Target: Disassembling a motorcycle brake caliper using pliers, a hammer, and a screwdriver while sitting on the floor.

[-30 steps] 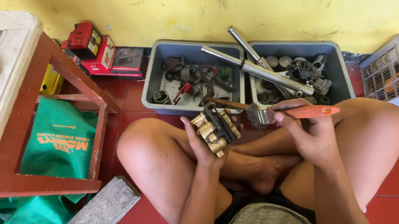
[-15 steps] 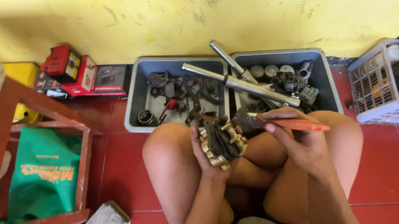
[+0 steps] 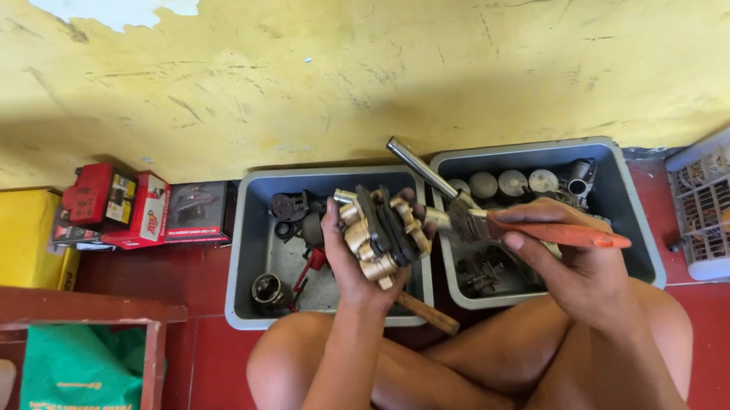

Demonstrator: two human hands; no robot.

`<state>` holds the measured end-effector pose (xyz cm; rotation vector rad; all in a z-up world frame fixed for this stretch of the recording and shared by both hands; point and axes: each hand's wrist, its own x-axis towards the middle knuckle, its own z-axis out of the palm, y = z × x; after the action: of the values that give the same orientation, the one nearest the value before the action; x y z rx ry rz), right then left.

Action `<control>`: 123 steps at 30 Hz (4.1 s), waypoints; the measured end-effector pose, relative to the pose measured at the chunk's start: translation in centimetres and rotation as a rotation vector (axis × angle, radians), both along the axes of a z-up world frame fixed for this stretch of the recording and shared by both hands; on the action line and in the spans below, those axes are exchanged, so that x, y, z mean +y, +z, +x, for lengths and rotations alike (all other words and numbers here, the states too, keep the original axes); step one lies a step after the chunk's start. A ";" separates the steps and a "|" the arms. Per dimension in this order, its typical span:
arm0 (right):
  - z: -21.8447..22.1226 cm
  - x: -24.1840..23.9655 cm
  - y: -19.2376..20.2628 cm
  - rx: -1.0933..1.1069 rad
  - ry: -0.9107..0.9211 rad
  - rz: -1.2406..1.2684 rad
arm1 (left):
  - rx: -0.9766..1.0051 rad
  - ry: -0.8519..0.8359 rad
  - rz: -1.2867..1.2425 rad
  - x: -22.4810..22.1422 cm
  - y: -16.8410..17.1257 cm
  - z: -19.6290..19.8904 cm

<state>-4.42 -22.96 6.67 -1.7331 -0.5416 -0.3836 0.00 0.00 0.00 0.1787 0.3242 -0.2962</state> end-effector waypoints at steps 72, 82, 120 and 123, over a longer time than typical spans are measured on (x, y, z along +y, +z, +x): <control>-0.3 4.3 -9.7 0.013 0.108 0.037 | -0.357 0.057 -0.066 1.4 -9.5 -1.2; -0.1 6.2 -7.8 -0.153 0.117 0.074 | -0.473 0.032 -0.084 1.8 -7.8 -1.4; 4.2 9.8 -15.4 0.510 -0.032 -0.630 | -0.562 0.460 -0.055 11.3 -5.6 -3.2; 4.9 10.6 -15.3 0.490 0.111 -0.851 | -0.570 0.539 0.010 12.0 -4.4 -3.0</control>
<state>0.45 -12.33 -8.62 -2.4843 -0.4597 0.4209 -3.03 12.00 -4.43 0.1718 -0.1969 0.2922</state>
